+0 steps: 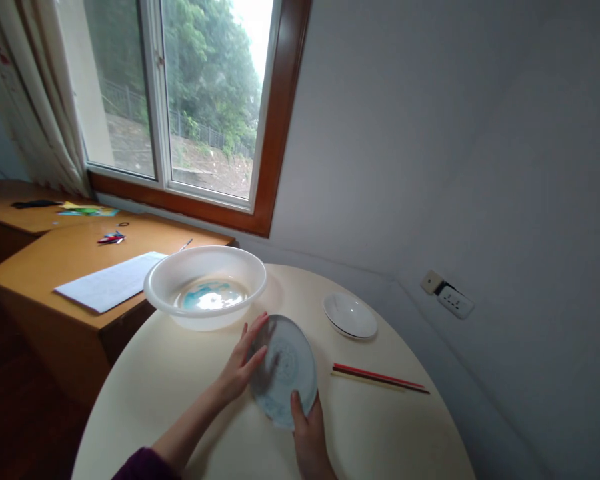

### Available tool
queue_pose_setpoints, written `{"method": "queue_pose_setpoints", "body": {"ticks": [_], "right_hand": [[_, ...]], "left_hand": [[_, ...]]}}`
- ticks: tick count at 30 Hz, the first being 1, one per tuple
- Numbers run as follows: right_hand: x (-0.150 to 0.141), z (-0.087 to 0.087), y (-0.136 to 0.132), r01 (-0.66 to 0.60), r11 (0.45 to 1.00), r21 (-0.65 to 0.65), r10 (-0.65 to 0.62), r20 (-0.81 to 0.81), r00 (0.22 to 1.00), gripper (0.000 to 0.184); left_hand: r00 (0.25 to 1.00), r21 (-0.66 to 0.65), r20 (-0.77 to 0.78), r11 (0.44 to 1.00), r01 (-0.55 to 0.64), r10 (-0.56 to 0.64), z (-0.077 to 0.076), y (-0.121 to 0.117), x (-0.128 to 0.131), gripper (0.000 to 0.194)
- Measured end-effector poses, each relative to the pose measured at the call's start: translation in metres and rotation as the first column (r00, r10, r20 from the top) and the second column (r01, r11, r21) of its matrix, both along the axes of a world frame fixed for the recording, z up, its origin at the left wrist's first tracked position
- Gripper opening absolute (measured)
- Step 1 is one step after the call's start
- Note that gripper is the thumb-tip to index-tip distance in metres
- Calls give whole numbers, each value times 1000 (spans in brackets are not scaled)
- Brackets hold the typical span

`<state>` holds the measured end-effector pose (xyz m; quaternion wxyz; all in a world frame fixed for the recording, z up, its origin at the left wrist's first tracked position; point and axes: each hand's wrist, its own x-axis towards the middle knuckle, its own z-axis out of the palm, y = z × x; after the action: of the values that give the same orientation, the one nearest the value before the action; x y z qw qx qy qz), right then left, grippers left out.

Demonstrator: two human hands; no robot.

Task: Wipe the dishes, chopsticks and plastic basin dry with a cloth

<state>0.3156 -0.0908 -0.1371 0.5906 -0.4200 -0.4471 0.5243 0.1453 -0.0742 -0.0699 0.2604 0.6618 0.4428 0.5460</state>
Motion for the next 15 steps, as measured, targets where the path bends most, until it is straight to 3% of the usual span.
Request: {"method": "queue_pose_setpoints", "body": {"ticks": [8,15], "right_hand": [[2,1,5,-50,998,-49,44,-124,991,57],[0,10,6,-122,984,-129,83,-275,958,66]], "left_hand": [[889,-66,-458,996,-54,18,-11,7,-3,68],[811,-190,-585,977,-93,-36,-13,5,4,77]]}}
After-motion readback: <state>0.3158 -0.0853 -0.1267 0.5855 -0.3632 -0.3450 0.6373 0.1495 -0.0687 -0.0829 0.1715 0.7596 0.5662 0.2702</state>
